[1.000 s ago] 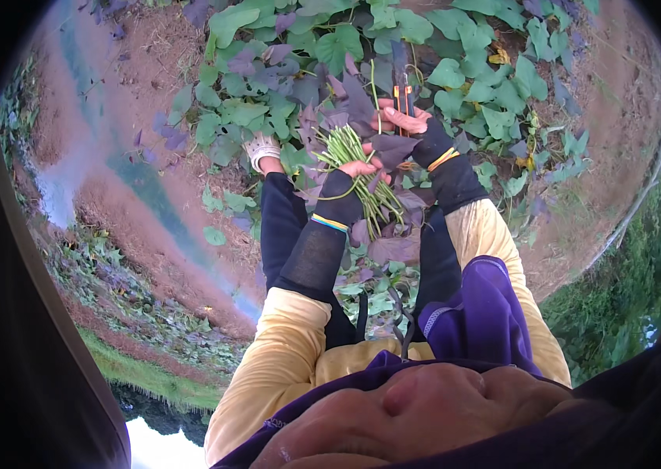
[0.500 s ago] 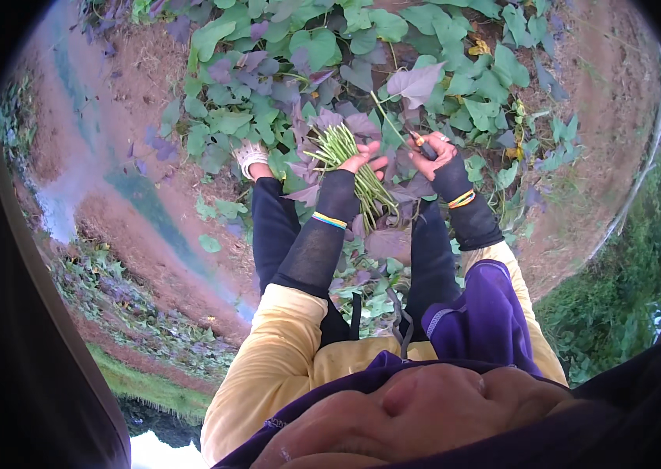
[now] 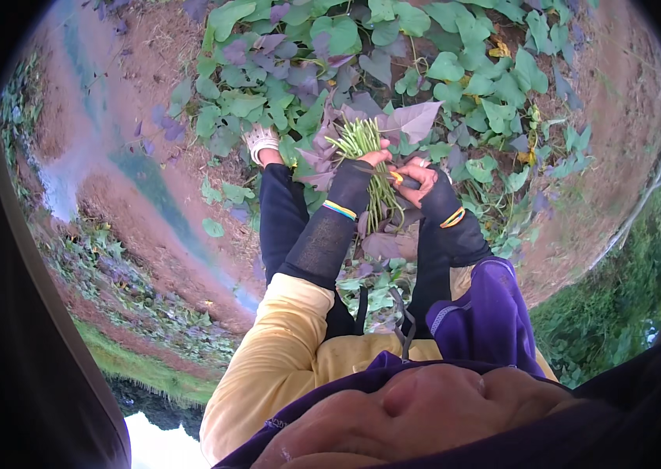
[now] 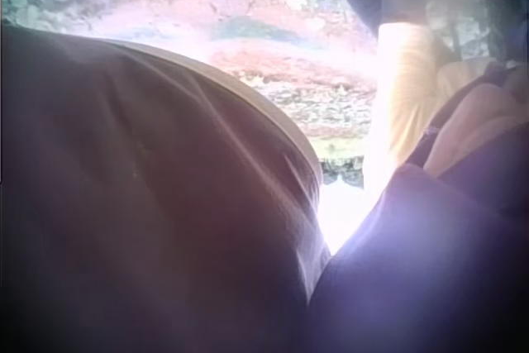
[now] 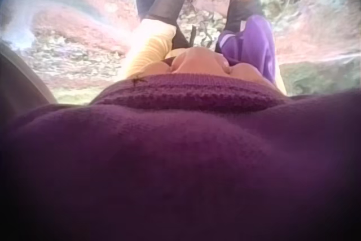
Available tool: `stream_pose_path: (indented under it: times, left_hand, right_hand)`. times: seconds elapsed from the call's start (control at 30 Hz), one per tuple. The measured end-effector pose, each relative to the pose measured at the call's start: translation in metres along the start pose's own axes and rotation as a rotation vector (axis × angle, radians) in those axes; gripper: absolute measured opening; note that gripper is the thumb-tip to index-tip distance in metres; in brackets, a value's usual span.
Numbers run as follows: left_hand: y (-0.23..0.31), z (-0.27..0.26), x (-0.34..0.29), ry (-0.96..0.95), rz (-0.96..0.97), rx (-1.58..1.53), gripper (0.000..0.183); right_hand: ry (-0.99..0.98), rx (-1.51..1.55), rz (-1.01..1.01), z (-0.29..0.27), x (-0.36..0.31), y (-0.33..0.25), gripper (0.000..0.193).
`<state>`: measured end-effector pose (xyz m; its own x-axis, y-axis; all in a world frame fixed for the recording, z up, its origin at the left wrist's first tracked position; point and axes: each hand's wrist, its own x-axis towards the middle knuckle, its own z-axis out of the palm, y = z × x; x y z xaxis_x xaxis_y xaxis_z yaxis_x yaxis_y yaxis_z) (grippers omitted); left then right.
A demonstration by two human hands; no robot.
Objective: The person picks stems from plants by hand, trims the ends of the gathered stems with a knife, and bundles the stems together.
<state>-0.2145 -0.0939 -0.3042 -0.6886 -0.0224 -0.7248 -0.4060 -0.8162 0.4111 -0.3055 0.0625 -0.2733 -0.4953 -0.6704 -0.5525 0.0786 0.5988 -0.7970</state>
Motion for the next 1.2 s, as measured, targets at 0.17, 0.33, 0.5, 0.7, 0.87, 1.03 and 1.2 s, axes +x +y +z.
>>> stream_pose_path:
  times: [0.17,0.33,0.5,0.7,0.87,1.03,1.2]
  left_hand:
    - [0.019,0.011,-0.004,0.215,-0.24,-0.09,0.027]
    - [0.025,0.017,-0.004,-0.108,-0.301,-0.268,0.028]
    - [0.036,0.004,-0.009,-0.078,-0.123,-0.613,0.025]
    - [0.041,-0.026,-0.013,-0.06,0.034,-0.732,0.024]
    - [0.041,-0.05,-0.011,0.162,-0.136,-0.787,0.016]
    - [0.033,-0.076,-0.007,0.454,-0.129,-0.641,0.021]
    - [0.05,-0.099,-0.014,0.496,0.105,-0.633,0.024]
  right_hand:
    - [0.306,0.282,0.064,-0.02,0.022,-0.035,0.024]
    - [0.346,1.015,0.546,0.006,0.063,-0.008,0.023]
    - [0.171,1.056,0.518,0.032,0.102,-0.004,0.025]
    - [-0.038,0.839,0.632,0.059,0.131,-0.035,0.022]
    - [0.474,-0.13,-0.286,0.055,0.17,-0.066,0.024]
    - [0.042,-0.34,-0.274,0.063,0.203,-0.088,0.025]
    - [-0.236,-0.041,-0.438,0.095,0.117,-0.135,0.035]
